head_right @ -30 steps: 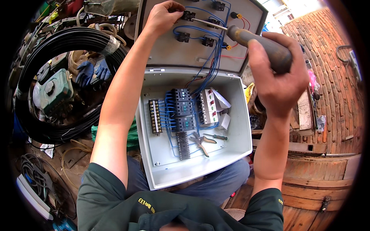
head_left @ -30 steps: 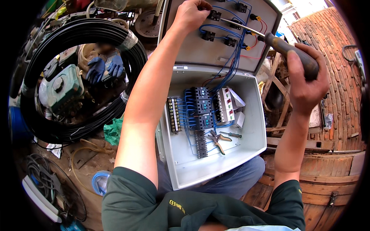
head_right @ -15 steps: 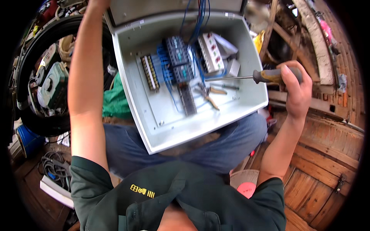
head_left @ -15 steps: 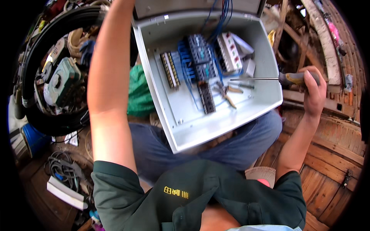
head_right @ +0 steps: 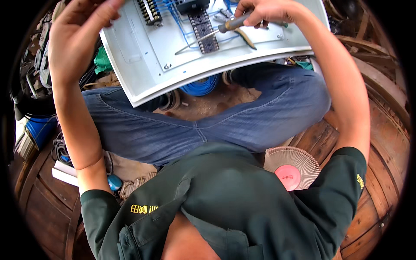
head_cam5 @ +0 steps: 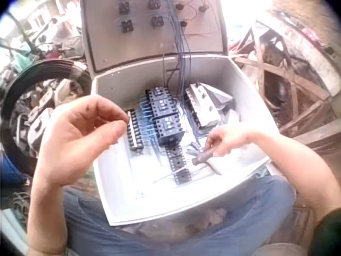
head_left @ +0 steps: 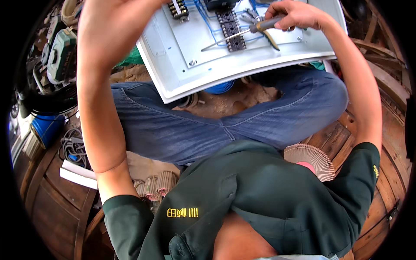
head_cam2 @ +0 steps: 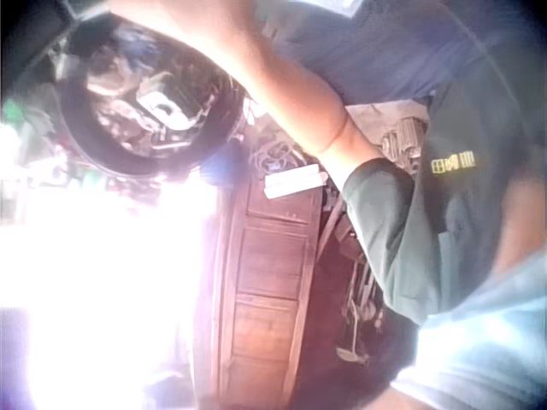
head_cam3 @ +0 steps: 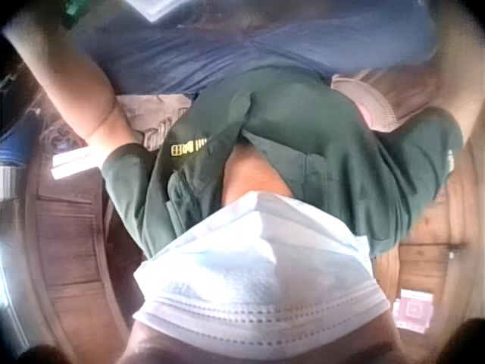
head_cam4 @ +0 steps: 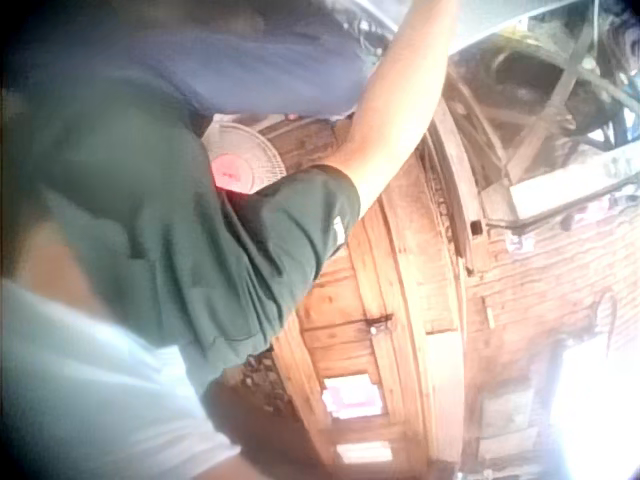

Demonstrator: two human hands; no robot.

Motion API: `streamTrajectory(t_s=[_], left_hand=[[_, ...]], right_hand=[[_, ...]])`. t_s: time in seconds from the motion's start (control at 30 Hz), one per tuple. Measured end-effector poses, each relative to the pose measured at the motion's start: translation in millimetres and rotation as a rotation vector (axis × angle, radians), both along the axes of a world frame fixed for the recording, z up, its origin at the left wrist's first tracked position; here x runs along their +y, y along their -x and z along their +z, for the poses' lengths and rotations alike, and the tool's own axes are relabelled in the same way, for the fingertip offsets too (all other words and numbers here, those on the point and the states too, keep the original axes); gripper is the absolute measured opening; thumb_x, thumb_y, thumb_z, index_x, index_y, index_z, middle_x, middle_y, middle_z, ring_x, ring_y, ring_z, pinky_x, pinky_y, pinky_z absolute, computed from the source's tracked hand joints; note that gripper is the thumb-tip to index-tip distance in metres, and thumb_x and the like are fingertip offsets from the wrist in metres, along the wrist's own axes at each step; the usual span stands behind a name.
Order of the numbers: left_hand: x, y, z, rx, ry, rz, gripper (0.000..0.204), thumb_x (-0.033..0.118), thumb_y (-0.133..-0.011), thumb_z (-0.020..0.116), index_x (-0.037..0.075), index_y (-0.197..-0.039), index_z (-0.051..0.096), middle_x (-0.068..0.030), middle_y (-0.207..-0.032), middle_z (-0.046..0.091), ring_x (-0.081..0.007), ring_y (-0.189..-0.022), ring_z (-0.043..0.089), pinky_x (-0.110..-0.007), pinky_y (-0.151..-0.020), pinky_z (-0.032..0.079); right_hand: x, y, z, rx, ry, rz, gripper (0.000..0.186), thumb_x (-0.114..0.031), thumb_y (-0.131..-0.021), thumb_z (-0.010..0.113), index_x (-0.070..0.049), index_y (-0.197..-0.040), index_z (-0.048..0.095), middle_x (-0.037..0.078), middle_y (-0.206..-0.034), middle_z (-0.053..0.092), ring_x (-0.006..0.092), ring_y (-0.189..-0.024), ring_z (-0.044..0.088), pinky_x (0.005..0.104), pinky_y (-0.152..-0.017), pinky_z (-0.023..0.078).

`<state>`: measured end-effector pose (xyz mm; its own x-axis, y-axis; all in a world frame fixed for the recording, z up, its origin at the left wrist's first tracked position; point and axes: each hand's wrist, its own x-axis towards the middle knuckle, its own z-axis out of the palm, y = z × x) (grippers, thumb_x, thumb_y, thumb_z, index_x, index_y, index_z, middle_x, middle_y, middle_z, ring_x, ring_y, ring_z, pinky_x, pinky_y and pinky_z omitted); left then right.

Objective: The person is wiring an electrical panel. They use a screwdriver to tighten connections on circuit breakers and a wire stripper to cut and strip blue wires, then insert the wires into terminals.

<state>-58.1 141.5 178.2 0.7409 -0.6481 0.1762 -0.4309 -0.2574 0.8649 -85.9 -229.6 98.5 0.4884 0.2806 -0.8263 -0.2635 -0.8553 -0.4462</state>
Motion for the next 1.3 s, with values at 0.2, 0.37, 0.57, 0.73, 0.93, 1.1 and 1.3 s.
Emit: streamTrajectory(t_s=[0.2, 0.37, 0.57, 0.73, 0.93, 1.1, 1.3], left_hand=[[-15.8, 120.0, -7.4, 0.252, -0.586, -0.994, 0.010, 0.011, -0.089, 0.063, 0.002, -0.091, 0.065, -0.0140, -0.084, 0.067, -0.0327, -0.081, 0.068, -0.041, -0.073, 0.056], [-27.9, 141.8, -198.5, 0.342, -1.380, -0.968, 0.020, 0.010, -0.083, 0.064, -0.003, -0.095, 0.073, -0.0215, -0.105, 0.073, -0.0346, -0.096, 0.073, -0.043, -0.080, 0.059], [3.6, 153.0, -376.1, 0.114, -1.425, -0.714, 0.024, 0.013, -0.088, 0.059, 0.004, -0.104, 0.074, -0.0198, -0.110, 0.072, -0.0358, -0.104, 0.070, -0.044, -0.089, 0.057], [2.0, 153.4, -333.5, 0.183, -1.404, -0.876, 0.024, 0.005, -0.083, 0.060, 0.000, -0.104, 0.072, -0.0243, -0.099, 0.071, -0.0389, -0.097, 0.070, -0.046, -0.082, 0.057], [-27.2, 151.5, -118.6, 0.548, -0.529, -0.993, 0.017, 0.010, -0.089, 0.064, -0.001, -0.102, 0.069, -0.0215, -0.085, 0.071, -0.0380, -0.081, 0.070, -0.045, -0.075, 0.057], [-51.4, 109.4, -28.8, 0.263, -0.416, -0.985, 0.019, 0.020, -0.089, 0.072, 0.013, -0.108, 0.072, -0.0112, -0.105, 0.070, -0.0272, -0.098, 0.068, -0.038, -0.082, 0.056], [-41.9, 126.9, -31.7, 0.916, 0.126, -0.801, 0.025, 0.020, -0.095, 0.070, 0.003, -0.114, 0.070, -0.0107, -0.103, 0.072, -0.0218, -0.097, 0.070, -0.034, -0.082, 0.056]], right_hand=[[24.8, 31.0, 2.7, -0.485, 0.408, 0.145, 0.039, -0.027, -0.084, 0.067, -0.006, -0.116, 0.071, 0.017, -0.108, 0.073, 0.0330, -0.103, 0.069, 0.0419, -0.090, 0.054], [47.4, 40.6, 48.2, -0.613, 0.377, 0.069, 0.041, -0.031, -0.086, 0.065, -0.004, -0.116, 0.070, 0.019, -0.107, 0.073, 0.0351, -0.101, 0.069, 0.0417, -0.090, 0.054], [3.7, 70.8, 75.2, -0.702, 0.424, -0.035, 0.043, -0.035, -0.086, 0.067, -0.004, -0.116, 0.070, 0.019, -0.105, 0.073, 0.0331, -0.101, 0.069, 0.0408, -0.090, 0.053], [-64.8, 62.0, 39.7, -0.666, 0.128, -0.360, 0.036, -0.024, -0.086, 0.068, -0.002, -0.114, 0.069, 0.018, -0.102, 0.073, 0.0280, -0.093, 0.070, 0.0367, -0.085, 0.054], [-29.2, 33.6, 6.7, -0.646, 0.308, 0.086, 0.032, -0.021, -0.090, 0.067, 0.001, -0.112, 0.070, 0.019, -0.103, 0.071, 0.0314, -0.100, 0.069, 0.0401, -0.091, 0.053], [25.0, -6.9, -31.7, -0.543, 0.385, 0.279, 0.021, -0.014, -0.089, 0.065, 0.000, -0.102, 0.072, 0.021, -0.100, 0.072, 0.0368, -0.096, 0.069, 0.0442, -0.086, 0.054], [22.5, -5.3, -58.7, -0.191, 0.543, 0.543, 0.054, -0.029, -0.064, 0.090, 0.002, -0.104, 0.070, 0.017, -0.100, 0.072, 0.0350, -0.100, 0.069, 0.0429, -0.087, 0.055]])
